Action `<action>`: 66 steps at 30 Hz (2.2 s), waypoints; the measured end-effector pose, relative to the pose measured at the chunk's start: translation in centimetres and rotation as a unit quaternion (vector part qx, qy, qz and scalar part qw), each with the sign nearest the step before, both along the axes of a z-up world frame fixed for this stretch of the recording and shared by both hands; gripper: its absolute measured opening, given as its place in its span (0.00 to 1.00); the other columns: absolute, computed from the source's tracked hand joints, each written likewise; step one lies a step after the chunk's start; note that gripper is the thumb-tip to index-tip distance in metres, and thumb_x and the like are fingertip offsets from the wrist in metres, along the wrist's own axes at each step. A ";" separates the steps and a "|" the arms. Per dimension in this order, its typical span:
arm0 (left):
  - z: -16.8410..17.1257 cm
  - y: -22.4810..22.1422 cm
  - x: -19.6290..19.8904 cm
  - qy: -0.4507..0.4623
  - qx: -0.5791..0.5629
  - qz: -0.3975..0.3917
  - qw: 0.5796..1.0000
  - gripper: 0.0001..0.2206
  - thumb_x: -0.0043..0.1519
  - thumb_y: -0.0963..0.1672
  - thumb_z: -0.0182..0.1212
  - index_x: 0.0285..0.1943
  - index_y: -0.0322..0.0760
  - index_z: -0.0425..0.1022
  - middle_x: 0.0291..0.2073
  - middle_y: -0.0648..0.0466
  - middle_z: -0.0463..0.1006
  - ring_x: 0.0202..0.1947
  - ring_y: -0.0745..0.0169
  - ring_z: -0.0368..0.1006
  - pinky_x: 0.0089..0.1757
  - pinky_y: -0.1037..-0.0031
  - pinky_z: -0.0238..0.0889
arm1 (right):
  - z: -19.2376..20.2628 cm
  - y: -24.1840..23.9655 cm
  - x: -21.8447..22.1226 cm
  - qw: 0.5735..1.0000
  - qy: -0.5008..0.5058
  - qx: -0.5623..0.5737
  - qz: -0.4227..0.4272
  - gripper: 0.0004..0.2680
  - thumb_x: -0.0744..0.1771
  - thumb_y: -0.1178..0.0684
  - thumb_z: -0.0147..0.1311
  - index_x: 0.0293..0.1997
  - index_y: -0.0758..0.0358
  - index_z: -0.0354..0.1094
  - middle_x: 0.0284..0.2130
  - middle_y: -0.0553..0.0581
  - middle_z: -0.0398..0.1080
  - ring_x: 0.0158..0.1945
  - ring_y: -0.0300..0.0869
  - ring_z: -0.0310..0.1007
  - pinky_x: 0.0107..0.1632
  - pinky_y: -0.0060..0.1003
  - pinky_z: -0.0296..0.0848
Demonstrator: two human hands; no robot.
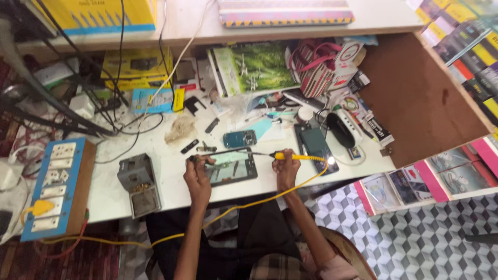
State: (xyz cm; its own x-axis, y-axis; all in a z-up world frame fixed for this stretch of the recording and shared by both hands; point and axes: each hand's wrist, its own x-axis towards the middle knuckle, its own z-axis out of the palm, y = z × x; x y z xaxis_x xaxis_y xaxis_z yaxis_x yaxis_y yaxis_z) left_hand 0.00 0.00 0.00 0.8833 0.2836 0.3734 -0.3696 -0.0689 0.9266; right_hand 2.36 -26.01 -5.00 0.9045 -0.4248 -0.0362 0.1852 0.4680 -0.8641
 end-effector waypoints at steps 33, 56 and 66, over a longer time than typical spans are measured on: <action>-0.3 -0.2 0.0 -0.021 -0.040 -0.032 0.999 0.08 0.75 0.41 0.45 0.48 0.29 0.68 0.36 0.49 0.79 0.42 0.61 0.78 0.49 0.71 0.70 | 1.5 0.1 -0.8 0.999 -0.021 -0.024 0.010 0.10 0.72 0.49 0.46 0.37 0.65 0.64 0.15 0.53 0.64 0.17 0.36 0.62 0.22 0.29 0.57; -0.9 0.0 0.0 -0.024 -0.052 -0.033 0.998 0.09 0.75 0.42 0.45 0.45 0.29 0.68 0.36 0.49 0.79 0.41 0.62 0.75 0.48 0.72 0.68 | -0.4 -0.3 -0.2 0.998 0.011 -0.062 -0.006 0.11 0.72 0.47 0.50 0.35 0.62 0.63 0.20 0.50 0.65 0.19 0.33 0.63 0.21 0.27 0.58; 0.7 0.0 -0.4 -0.005 -0.012 -0.016 1.000 0.08 0.74 0.41 0.44 0.47 0.28 0.68 0.36 0.48 0.81 0.41 0.60 0.78 0.49 0.73 0.68 | 2.2 0.6 -0.9 0.987 -0.019 -0.135 0.080 0.11 0.73 0.48 0.48 0.36 0.63 0.63 0.17 0.54 0.65 0.17 0.34 0.62 0.21 0.27 0.57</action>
